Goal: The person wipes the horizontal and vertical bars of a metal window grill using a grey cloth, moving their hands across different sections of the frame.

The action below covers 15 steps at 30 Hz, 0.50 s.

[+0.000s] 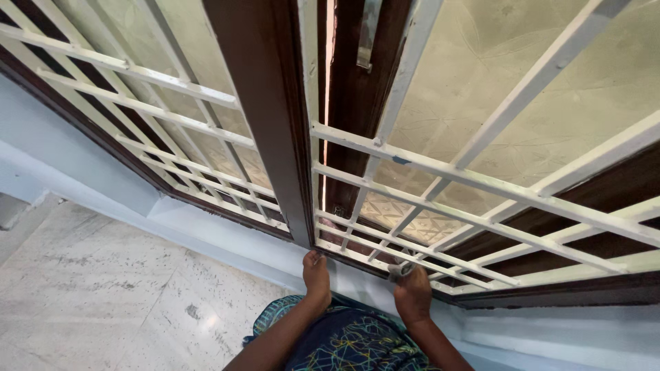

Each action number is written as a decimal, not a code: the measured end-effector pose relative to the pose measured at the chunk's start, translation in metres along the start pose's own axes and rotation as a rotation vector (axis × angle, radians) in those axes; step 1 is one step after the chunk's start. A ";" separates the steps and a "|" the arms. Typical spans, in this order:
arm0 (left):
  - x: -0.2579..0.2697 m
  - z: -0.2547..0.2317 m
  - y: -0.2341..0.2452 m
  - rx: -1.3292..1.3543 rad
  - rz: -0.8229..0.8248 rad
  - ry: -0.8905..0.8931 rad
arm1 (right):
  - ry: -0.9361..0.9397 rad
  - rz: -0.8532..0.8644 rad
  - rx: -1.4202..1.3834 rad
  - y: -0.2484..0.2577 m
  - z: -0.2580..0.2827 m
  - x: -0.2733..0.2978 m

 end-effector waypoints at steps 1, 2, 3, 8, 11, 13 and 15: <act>0.001 0.001 -0.001 0.018 0.017 0.008 | 0.017 0.088 0.051 0.004 0.001 0.000; 0.003 0.001 0.000 0.018 0.013 0.008 | 0.019 0.091 0.048 0.010 0.007 0.002; 0.005 0.000 0.001 -0.010 0.002 0.007 | -0.041 0.308 0.124 0.011 0.009 0.010; 0.013 -0.007 -0.003 -0.033 -0.008 -0.055 | -0.103 0.265 -0.141 0.003 0.038 -0.004; 0.019 -0.015 0.002 -0.055 -0.026 -0.068 | -0.148 0.207 -0.211 -0.046 0.040 -0.019; 0.021 -0.017 0.006 -0.076 -0.034 -0.033 | -0.280 0.270 -0.201 -0.087 0.035 -0.022; 0.020 -0.015 0.012 -0.059 -0.042 -0.052 | -0.309 0.139 -0.389 -0.105 0.031 -0.019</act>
Point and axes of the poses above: each hand's wrist, its own x-axis away from the middle knuckle, its own y-axis out of the back of the hand, z = x × y, the point moved 4 cm from there along -x, towards the middle knuckle, and after that the axes turned 4 degrees about -z, right-handed, at the moved point
